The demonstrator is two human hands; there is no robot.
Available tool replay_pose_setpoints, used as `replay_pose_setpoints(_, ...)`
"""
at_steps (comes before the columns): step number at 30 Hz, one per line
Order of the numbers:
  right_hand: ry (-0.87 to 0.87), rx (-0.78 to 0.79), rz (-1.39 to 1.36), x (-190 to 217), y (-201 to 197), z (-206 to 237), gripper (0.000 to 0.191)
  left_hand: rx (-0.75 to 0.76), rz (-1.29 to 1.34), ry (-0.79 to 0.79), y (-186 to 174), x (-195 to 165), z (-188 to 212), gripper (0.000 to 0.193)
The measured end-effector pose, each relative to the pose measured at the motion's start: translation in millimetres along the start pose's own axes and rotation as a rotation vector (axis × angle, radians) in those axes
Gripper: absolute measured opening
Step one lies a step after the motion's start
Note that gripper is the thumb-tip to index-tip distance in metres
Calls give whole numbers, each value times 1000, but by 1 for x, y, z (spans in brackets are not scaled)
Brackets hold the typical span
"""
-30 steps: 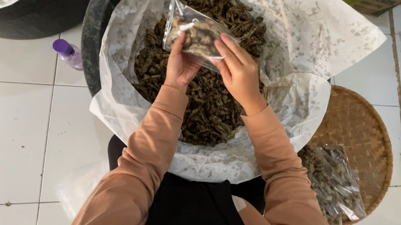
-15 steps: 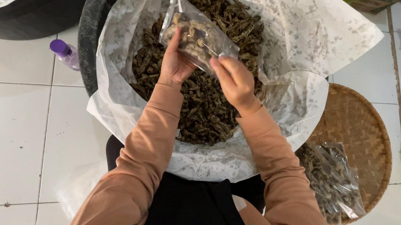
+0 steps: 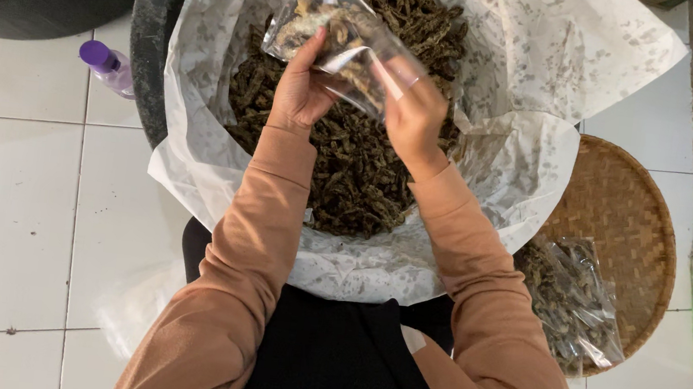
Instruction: The person sits on the floor beside a large paper-lined bin of dried seahorses and fills small clear plastic bags by hand, pressing the items in and sealing each bag, then sets filled bags on a woven tray beside them.
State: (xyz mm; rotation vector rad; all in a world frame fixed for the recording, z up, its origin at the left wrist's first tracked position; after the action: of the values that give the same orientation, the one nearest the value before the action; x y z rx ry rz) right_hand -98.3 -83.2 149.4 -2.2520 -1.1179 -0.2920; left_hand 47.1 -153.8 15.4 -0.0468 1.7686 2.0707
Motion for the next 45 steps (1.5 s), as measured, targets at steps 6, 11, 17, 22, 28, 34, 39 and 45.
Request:
replay_pose_setpoints(6, 52, 336, -17, 14, 23, -14, 37, -10, -100, 32, -13, 4, -4, 34)
replay_pose_setpoints(11, 60, 246, -347, 5, 30, 18, 40, -217, 213, 180, -63, -31, -13, 52)
replay_pose_setpoints(17, -211, 731, 251, -6, 118, 143, 69, -71, 281, 361, -73, -59, -14, 70)
replay_pose_setpoints(22, -27, 943, 181, -42, 131, 151, 33, -174, 391, 259, -64, -37, -11, 75)
replay_pose_setpoints(28, 557, 99, -652, -89, 11, 32, 24, -167, 454, 197, -54, -33, -13, 65)
replay_pose_setpoints(34, 422, 7, -854, -61, -27, 15, 26, -211, 394, 37, -52, 3, -19, 54)
replay_pose_setpoints(39, 386, 84, -740, -56, -22, 13, 21, -95, 345, -103, -32, 22, -19, 44)
replay_pose_setpoints(45, -53, 37, 175, -6, -28, 7, 23, -65, 106, -42, -22, 29, -14, 49)
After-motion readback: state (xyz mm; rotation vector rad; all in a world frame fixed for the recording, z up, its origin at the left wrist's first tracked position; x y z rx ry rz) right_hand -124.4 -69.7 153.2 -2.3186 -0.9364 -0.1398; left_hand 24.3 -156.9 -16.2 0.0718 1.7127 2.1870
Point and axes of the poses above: each hand's wrist, its own z-axis away from the middle knuckle, its own y-axis out of the palm, x = y × z, the point moved 8 cm from there along -z, towards the middle knuckle, and after that the axes turned 5 degrees about -x, right-handed, at the moved point
